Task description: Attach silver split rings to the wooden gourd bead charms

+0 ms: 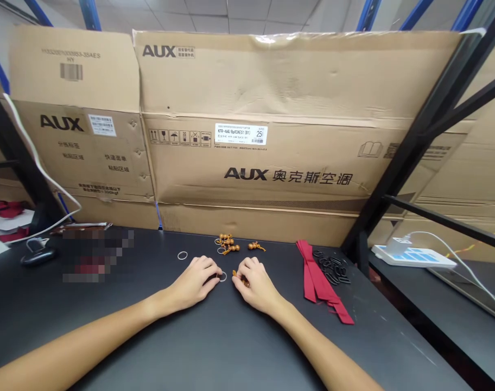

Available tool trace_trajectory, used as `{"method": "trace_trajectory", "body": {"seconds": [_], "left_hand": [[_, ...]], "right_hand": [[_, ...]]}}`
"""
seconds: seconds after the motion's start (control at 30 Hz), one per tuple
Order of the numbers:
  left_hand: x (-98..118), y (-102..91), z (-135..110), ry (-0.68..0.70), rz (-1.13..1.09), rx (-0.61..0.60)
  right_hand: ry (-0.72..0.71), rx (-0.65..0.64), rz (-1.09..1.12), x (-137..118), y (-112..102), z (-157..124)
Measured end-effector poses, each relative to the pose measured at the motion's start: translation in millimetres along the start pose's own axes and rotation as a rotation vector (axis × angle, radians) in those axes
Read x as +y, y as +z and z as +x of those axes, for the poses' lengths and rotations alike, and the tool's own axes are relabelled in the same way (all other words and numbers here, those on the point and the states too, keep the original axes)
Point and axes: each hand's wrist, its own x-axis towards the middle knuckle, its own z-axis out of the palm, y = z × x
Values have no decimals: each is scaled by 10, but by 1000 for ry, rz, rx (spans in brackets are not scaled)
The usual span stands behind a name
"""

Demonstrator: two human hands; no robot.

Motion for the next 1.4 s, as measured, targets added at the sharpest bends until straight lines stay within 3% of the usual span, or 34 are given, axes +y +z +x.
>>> {"method": "trace_trajectory", "body": {"seconds": [0.6, 1.0, 1.27, 1.4], "left_hand": [[-8, -13, -10, -26, -78, 59], [-41, 60, 8, -28, -78, -14], [23, -80, 4, -28, -113, -37], [-55, -139, 15, 62, -51, -90]], "right_hand": [[-16, -4, 35, 25, 22, -5], [-58, -15, 50, -19, -14, -10], [-59, -28, 50, -20, -9, -18], [-59, -36, 55, -28, -16, -15]]}}
